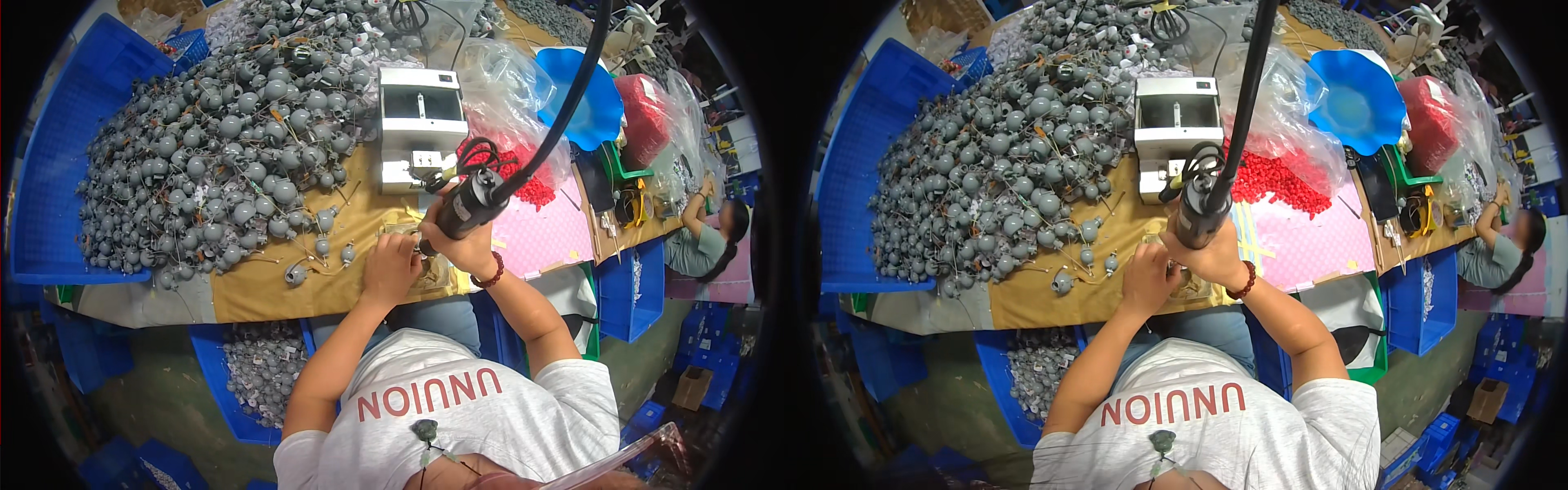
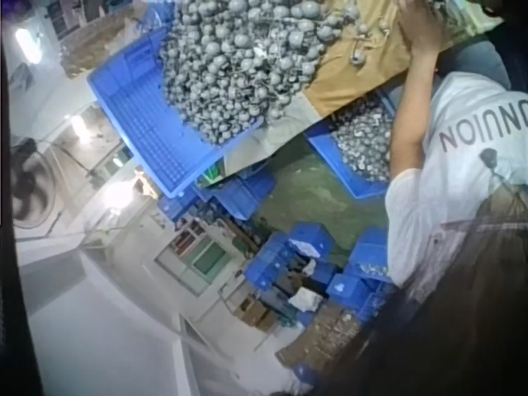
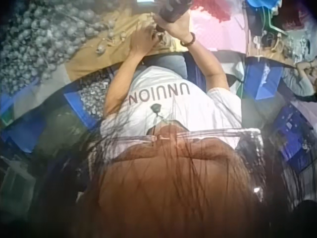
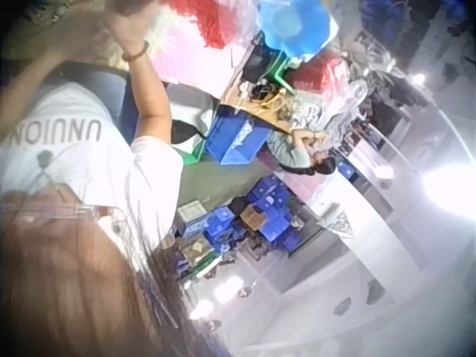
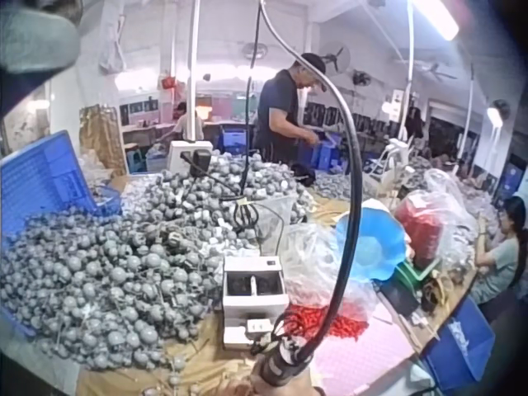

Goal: Processing small plastic toy spheres using a handheld power tool on a workshop bench.

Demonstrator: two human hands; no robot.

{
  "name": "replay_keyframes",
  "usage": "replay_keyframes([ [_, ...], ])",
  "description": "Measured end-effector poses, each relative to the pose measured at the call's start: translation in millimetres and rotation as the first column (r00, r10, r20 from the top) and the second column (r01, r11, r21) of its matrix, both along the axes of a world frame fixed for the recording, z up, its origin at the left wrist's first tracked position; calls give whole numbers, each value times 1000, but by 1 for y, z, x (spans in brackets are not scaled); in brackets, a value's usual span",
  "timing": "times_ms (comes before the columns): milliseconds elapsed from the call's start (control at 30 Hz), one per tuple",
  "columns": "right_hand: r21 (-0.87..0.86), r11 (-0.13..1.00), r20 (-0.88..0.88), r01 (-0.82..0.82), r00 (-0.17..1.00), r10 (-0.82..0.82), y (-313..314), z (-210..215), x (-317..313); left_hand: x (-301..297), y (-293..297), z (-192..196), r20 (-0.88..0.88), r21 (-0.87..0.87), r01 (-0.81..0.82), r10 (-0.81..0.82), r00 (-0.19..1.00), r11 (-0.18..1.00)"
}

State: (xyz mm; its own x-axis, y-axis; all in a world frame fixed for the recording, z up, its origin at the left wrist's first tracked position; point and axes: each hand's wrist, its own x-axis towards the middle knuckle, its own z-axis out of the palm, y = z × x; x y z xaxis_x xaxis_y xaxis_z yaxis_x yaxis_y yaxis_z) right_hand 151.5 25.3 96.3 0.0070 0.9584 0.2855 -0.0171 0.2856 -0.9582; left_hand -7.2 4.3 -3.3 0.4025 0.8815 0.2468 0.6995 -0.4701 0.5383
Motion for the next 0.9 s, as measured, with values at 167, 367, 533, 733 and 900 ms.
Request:
replay_keyframes([
  [167, 229, 943, 608, -242, 792, 56, -17, -65, 21, -4, 4, 0, 27, -46, 58, -57, 998, 997],
  [367, 129, 981, 508, -147, 859, 62, -25, -71, 17, -3, 5, 2, 85, -12, 47, -46, 995, 999],
  [533, 26, 982, 548, -189, 824, 144, -29, -69, 21, -3, 5, 1, 81, -28, 53, -51, 995, 998],
  [733, 73, 993, 386, -92, 921, 57, -28, -72, 17, -2, 5, 5, 98, -42, 54, -49, 994, 998],
  [900, 6, 998, 62, -60, 996, 60, -16, -59, 13, 0, 5, 12, 94, -44, 24, -20, 995, 999],
])
